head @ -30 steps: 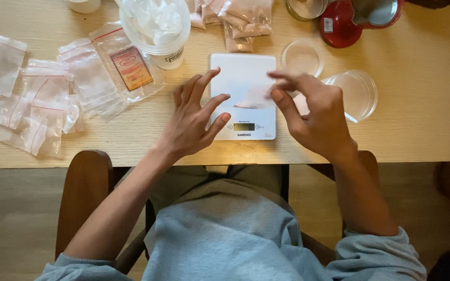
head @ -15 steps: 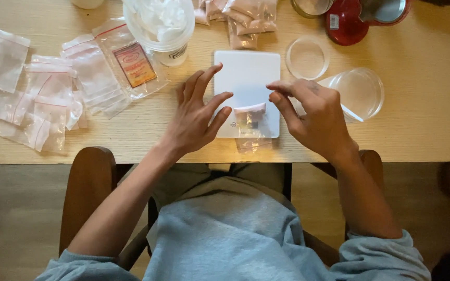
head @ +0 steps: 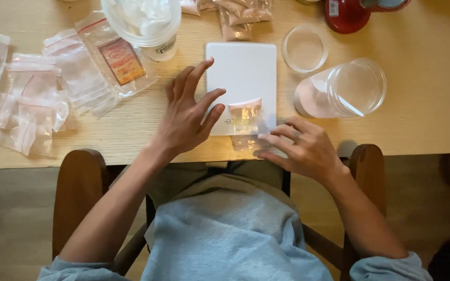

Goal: Portioning powder into small plastic bags using a spoon and a digital scale for precise measurement.

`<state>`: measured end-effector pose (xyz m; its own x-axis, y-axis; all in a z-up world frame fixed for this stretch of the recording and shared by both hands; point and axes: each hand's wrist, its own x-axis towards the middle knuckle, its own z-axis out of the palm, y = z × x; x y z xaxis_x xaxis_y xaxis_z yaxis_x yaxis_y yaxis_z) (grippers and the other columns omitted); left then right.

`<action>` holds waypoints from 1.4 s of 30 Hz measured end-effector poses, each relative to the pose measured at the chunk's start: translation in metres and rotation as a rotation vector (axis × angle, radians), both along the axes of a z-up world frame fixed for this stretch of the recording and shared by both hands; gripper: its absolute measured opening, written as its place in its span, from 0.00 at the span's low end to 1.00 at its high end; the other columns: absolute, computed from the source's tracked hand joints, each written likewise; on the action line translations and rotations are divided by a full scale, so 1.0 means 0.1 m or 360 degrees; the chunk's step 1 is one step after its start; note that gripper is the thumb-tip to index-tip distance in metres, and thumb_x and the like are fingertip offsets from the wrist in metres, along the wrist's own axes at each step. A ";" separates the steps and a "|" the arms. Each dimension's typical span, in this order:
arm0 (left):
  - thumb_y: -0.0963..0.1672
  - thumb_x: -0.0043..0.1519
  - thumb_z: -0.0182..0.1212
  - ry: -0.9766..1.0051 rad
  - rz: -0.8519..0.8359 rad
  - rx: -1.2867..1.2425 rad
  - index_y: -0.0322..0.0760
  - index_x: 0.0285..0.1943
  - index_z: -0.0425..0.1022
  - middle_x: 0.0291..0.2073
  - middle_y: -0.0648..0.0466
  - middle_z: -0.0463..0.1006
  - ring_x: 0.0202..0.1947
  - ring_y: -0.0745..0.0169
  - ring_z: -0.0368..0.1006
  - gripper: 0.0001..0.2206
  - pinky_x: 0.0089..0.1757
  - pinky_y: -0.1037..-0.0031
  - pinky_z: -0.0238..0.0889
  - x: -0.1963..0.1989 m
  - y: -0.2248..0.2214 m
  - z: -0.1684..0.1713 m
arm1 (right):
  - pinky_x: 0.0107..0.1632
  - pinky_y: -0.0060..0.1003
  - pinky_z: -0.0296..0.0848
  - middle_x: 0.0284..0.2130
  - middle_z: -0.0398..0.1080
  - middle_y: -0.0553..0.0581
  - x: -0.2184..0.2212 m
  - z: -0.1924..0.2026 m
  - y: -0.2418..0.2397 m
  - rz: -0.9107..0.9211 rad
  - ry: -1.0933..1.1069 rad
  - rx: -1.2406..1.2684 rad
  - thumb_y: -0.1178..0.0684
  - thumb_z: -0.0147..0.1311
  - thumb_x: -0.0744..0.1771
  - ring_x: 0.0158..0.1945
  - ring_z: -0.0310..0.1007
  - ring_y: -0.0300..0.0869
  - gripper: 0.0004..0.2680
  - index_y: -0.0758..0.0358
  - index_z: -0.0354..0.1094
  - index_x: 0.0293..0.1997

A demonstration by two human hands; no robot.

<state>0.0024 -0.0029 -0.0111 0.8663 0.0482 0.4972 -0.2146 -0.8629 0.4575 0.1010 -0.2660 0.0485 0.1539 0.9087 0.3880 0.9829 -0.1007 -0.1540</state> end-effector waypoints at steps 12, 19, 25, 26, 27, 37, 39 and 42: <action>0.47 0.72 0.55 -0.0008 -0.0015 0.0016 0.40 0.51 0.80 0.72 0.44 0.59 0.68 0.42 0.54 0.10 0.58 0.59 0.48 0.00 -0.01 0.04 | 0.37 0.38 0.75 0.33 0.71 0.50 0.04 -0.17 0.01 -0.0065 -0.0012 0.0107 0.56 0.64 0.66 0.35 0.71 0.45 0.02 0.53 0.75 0.36; 0.46 0.72 0.54 0.0014 -0.0008 0.0009 0.40 0.51 0.80 0.71 0.44 0.60 0.68 0.43 0.55 0.10 0.58 0.59 0.48 -0.02 -0.02 0.06 | 0.38 0.36 0.74 0.35 0.75 0.54 0.26 0.03 0.26 -0.0217 0.0239 0.0293 0.57 0.67 0.66 0.35 0.73 0.44 0.01 0.56 0.79 0.38; 0.46 0.70 0.57 0.0014 -0.0039 -0.0027 0.40 0.53 0.80 0.71 0.45 0.61 0.68 0.45 0.55 0.09 0.58 0.59 0.46 0.00 -0.02 -0.01 | 0.37 0.41 0.76 0.34 0.77 0.55 0.40 0.22 0.42 -0.0349 0.0549 0.0224 0.57 0.65 0.69 0.33 0.76 0.47 0.02 0.60 0.78 0.43; 0.46 0.70 0.57 0.0026 -0.0057 -0.0054 0.40 0.54 0.79 0.70 0.45 0.62 0.67 0.45 0.56 0.10 0.59 0.59 0.46 0.01 -0.03 -0.04 | 0.38 0.42 0.77 0.34 0.78 0.58 0.42 0.23 0.41 -0.0358 0.0684 0.0222 0.58 0.64 0.70 0.34 0.77 0.49 0.02 0.62 0.77 0.43; 0.47 0.70 0.57 0.0039 -0.0075 -0.0082 0.40 0.55 0.78 0.70 0.45 0.62 0.67 0.45 0.57 0.11 0.59 0.59 0.47 0.01 -0.04 -0.06 | 0.40 0.43 0.77 0.34 0.78 0.60 0.43 0.24 0.41 -0.0366 0.0818 0.0220 0.58 0.62 0.71 0.35 0.79 0.51 0.02 0.65 0.77 0.44; 0.48 0.69 0.56 0.0455 -0.0856 -0.1796 0.36 0.72 0.64 0.57 0.42 0.78 0.59 0.51 0.73 0.23 0.61 0.53 0.60 -0.08 -0.07 0.26 | 0.45 0.39 0.81 0.29 0.78 0.59 0.25 0.29 0.49 -0.0235 0.1992 0.0182 0.60 0.53 0.71 0.35 0.79 0.39 0.05 0.71 0.73 0.48; 0.45 0.70 0.56 0.0466 -0.0855 -0.1791 0.34 0.61 0.77 0.48 0.47 0.84 0.49 0.65 0.76 0.14 0.55 0.62 0.68 -0.07 -0.11 0.26 | 0.42 0.37 0.81 0.27 0.78 0.58 0.19 0.34 0.52 -0.0235 0.1951 0.0137 0.61 0.54 0.70 0.32 0.78 0.37 0.05 0.71 0.73 0.48; 0.39 0.68 0.60 0.0374 -0.0549 -0.1973 0.34 0.47 0.84 0.27 0.61 0.79 0.36 0.76 0.67 0.06 0.44 0.79 0.66 -0.08 -0.23 0.32 | 0.39 0.34 0.81 0.31 0.79 0.60 0.05 0.52 0.54 -0.0352 0.1507 0.0213 0.59 0.56 0.70 0.30 0.79 0.40 0.05 0.68 0.75 0.50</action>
<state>-0.0060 -0.0263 0.0206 0.9854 0.1217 0.1189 -0.1454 0.2397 0.9599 0.1056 -0.2121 0.1003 0.6159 0.7795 0.1141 0.4085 -0.1921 -0.8923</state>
